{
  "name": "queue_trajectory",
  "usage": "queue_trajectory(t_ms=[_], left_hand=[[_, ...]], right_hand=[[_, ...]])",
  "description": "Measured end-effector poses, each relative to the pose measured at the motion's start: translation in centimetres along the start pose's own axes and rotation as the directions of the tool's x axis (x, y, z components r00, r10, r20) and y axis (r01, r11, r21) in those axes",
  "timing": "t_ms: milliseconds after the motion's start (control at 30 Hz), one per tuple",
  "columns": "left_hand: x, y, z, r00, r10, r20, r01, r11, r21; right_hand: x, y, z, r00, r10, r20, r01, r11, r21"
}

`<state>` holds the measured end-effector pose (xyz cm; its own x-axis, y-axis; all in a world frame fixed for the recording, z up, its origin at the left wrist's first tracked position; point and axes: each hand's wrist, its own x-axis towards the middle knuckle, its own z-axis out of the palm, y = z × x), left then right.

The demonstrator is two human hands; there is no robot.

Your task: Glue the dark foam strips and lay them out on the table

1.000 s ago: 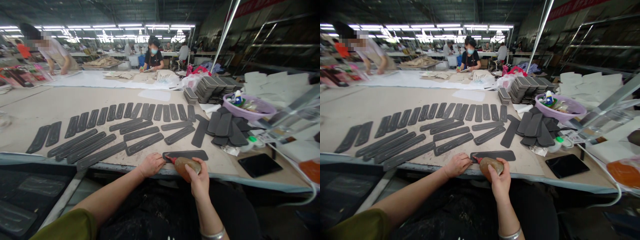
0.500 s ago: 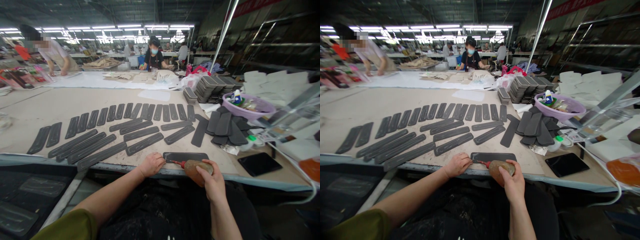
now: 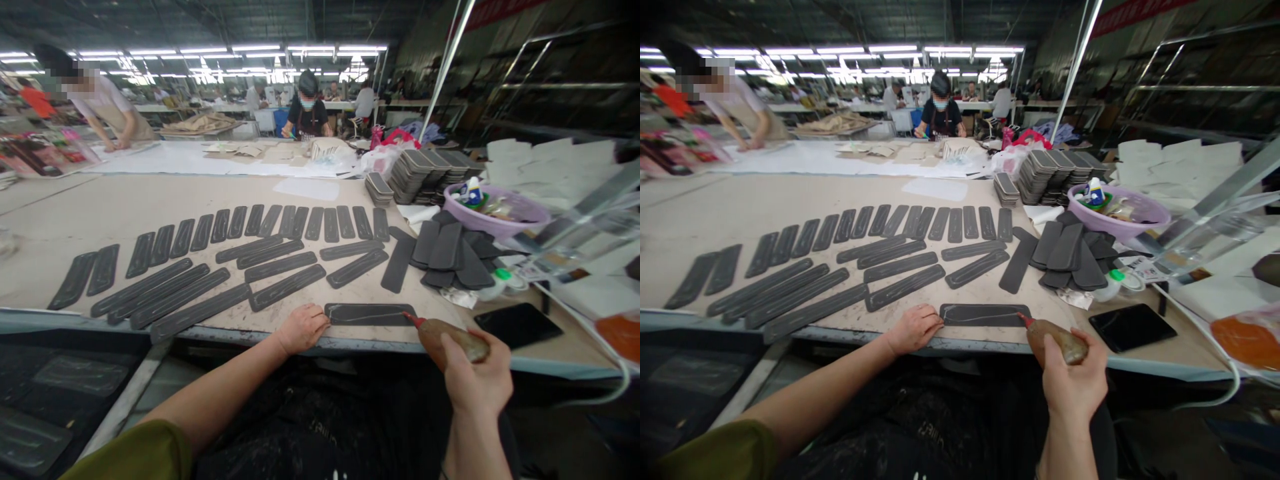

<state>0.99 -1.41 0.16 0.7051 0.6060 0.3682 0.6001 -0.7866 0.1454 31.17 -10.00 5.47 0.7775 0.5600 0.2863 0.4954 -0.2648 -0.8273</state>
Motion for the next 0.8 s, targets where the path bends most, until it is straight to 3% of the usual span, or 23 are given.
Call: queue_trajectory(t_ms=[100,233,333,467,533,667,800], left_hand=[[0.0,0.0,0.0,1.0,0.0,-0.009,0.0,1.0,0.0],[0.0,0.1,0.0,1.0,-0.004,-0.005,0.004,1.0,0.003],[0.0,0.1,0.0,1.0,-0.01,-0.002,0.01,1.0,0.009],[0.1,0.1,-0.1,1.0,-0.007,-0.001,0.007,1.0,0.007],[0.1,0.1,-0.1,1.0,-0.007,0.0,0.007,1.0,0.008],[0.1,0.2,-0.2,1.0,-0.014,-0.001,0.014,1.0,0.008],[0.2,0.2,-0.2,1.0,-0.017,-0.009,0.017,1.0,0.009]], right_hand=[[-0.9,-0.8,0.6,0.998,-0.054,0.014,0.052,0.991,0.125],[-2.7,-1.7,2.1,0.965,-0.046,0.258,-0.044,0.942,0.333],[-4.3,-2.3,3.3,0.918,-0.055,0.393,-0.102,0.924,0.369],[-4.9,-2.7,4.0,0.89,-0.077,0.449,-0.096,0.932,0.35],[-4.2,-2.3,3.7,0.914,-0.059,0.401,-0.064,0.956,0.286],[-1.8,-0.5,2.5,0.989,-0.02,0.146,0.001,0.991,0.134],[-0.4,0.7,1.8,1.0,0.015,0.014,-0.017,0.989,0.145]])
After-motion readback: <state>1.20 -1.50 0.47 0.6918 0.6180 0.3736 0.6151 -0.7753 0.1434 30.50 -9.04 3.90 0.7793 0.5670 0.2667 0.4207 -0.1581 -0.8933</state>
